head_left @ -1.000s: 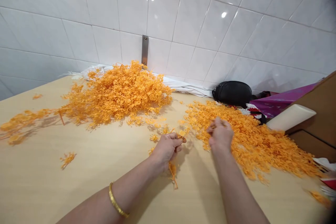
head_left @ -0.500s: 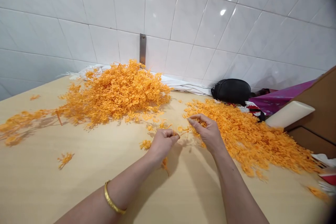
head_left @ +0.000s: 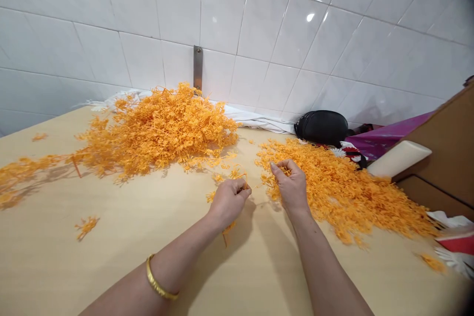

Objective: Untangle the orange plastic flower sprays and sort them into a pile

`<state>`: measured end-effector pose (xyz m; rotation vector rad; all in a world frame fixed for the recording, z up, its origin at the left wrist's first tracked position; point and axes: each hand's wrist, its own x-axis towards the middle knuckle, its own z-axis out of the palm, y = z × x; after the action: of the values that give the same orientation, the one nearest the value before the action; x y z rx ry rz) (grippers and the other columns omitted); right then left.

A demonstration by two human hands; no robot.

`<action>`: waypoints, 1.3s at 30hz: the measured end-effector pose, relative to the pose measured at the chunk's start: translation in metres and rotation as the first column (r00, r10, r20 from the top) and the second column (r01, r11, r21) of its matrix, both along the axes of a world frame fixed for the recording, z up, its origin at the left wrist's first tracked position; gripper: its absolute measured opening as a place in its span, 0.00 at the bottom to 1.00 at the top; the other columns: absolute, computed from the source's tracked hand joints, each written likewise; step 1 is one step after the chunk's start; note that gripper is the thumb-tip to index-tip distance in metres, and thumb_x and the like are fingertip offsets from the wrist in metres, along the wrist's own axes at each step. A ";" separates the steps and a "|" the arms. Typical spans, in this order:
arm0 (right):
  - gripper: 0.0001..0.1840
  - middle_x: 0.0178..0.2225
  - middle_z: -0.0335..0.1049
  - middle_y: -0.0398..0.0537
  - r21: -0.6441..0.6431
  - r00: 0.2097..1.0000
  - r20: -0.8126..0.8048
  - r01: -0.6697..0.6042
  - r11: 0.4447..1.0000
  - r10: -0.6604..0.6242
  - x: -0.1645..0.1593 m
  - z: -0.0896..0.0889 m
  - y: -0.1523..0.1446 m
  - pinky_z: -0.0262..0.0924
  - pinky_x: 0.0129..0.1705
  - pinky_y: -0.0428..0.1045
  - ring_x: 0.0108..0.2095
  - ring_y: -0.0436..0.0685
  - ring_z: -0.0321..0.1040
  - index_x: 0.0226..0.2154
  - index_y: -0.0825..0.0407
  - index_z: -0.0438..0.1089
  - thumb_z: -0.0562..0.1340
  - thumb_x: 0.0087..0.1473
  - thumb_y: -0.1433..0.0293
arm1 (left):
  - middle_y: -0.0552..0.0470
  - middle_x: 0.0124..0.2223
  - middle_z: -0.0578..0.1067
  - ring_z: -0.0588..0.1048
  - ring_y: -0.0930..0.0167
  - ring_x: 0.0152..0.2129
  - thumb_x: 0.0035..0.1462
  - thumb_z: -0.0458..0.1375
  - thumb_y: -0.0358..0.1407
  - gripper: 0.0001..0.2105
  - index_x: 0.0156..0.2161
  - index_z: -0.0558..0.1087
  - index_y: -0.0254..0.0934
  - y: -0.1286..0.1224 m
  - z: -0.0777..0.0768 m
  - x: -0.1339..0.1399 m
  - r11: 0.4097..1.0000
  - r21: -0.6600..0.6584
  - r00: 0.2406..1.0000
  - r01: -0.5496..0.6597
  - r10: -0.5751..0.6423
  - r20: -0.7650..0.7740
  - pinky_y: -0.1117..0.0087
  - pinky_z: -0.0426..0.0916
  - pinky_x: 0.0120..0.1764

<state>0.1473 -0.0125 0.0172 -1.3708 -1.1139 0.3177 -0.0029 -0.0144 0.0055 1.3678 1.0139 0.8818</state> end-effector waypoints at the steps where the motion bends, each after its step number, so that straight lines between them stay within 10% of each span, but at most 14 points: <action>1: 0.13 0.15 0.53 0.36 0.008 0.998 -0.032 0.054 0.998 -0.054 0.000 -0.002 0.002 0.47 0.20 0.43 0.17 0.46 0.49 0.21 0.52 0.61 0.60 0.41 0.60 | 0.59 0.16 0.54 0.53 0.79 0.15 0.43 0.53 0.34 0.11 0.16 0.58 0.35 0.000 0.001 0.002 0.999 0.026 1.000 0.023 -0.024 0.005 0.76 0.47 0.20; 17: 0.13 0.20 0.65 0.40 0.143 0.909 -0.377 0.248 0.958 -0.179 -0.008 -0.003 0.011 0.52 0.16 0.42 0.14 0.44 0.56 0.21 0.52 0.55 0.61 0.39 0.64 | 0.59 0.16 0.51 0.51 0.79 0.16 0.45 0.50 0.34 0.12 0.16 0.53 0.36 -0.006 0.006 0.010 0.979 0.190 0.997 0.066 -0.073 0.028 0.76 0.45 0.20; 24: 0.13 0.17 0.60 0.36 0.033 0.723 -0.567 0.498 0.867 -0.393 0.044 0.001 0.009 0.48 0.13 0.41 0.13 0.44 0.54 0.23 0.49 0.51 0.59 0.40 0.69 | 0.60 0.14 0.53 0.52 0.79 0.13 0.43 0.50 0.32 0.08 0.17 0.59 0.35 -0.005 -0.001 -0.006 0.997 0.065 0.998 -0.030 0.027 0.053 0.76 0.46 0.19; 29: 0.14 0.20 0.62 0.37 0.125 0.906 -0.405 0.192 0.973 -0.126 0.030 -0.001 0.008 0.49 0.15 0.41 0.13 0.42 0.53 0.31 0.51 0.60 0.61 0.37 0.70 | 0.61 0.12 0.54 0.51 0.81 0.10 0.44 0.53 0.35 0.07 0.21 0.63 0.34 -0.001 0.001 -0.007 0.992 -0.112 0.974 -0.056 0.079 0.212 0.77 0.44 0.17; 35: 0.18 0.17 0.56 0.37 0.044 0.852 -0.517 -0.068 0.997 0.081 0.028 0.011 -0.004 0.41 0.11 0.39 0.14 0.41 0.48 0.20 0.55 0.62 0.65 0.33 0.58 | 0.62 0.13 0.57 0.46 0.84 0.08 0.43 0.56 0.38 0.09 0.26 0.64 0.34 0.006 0.005 -0.012 0.967 -0.248 0.944 -0.052 0.129 0.304 0.78 0.38 0.14; 39: 0.22 0.12 0.51 0.37 -0.306 0.830 -0.503 -0.432 0.848 0.242 0.013 0.015 -0.012 0.35 0.10 0.39 0.12 0.41 0.43 0.17 0.57 0.62 0.62 0.37 0.53 | 0.62 0.14 0.59 0.47 0.84 0.07 0.45 0.54 0.37 0.07 0.28 0.63 0.35 0.006 0.003 -0.012 0.959 -0.280 0.907 -0.044 0.155 0.391 0.78 0.37 0.13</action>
<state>0.1607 -0.0244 0.0325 -1.3479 -0.9231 1.1380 -0.0148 -0.0079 0.0081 0.8606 0.8425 1.0181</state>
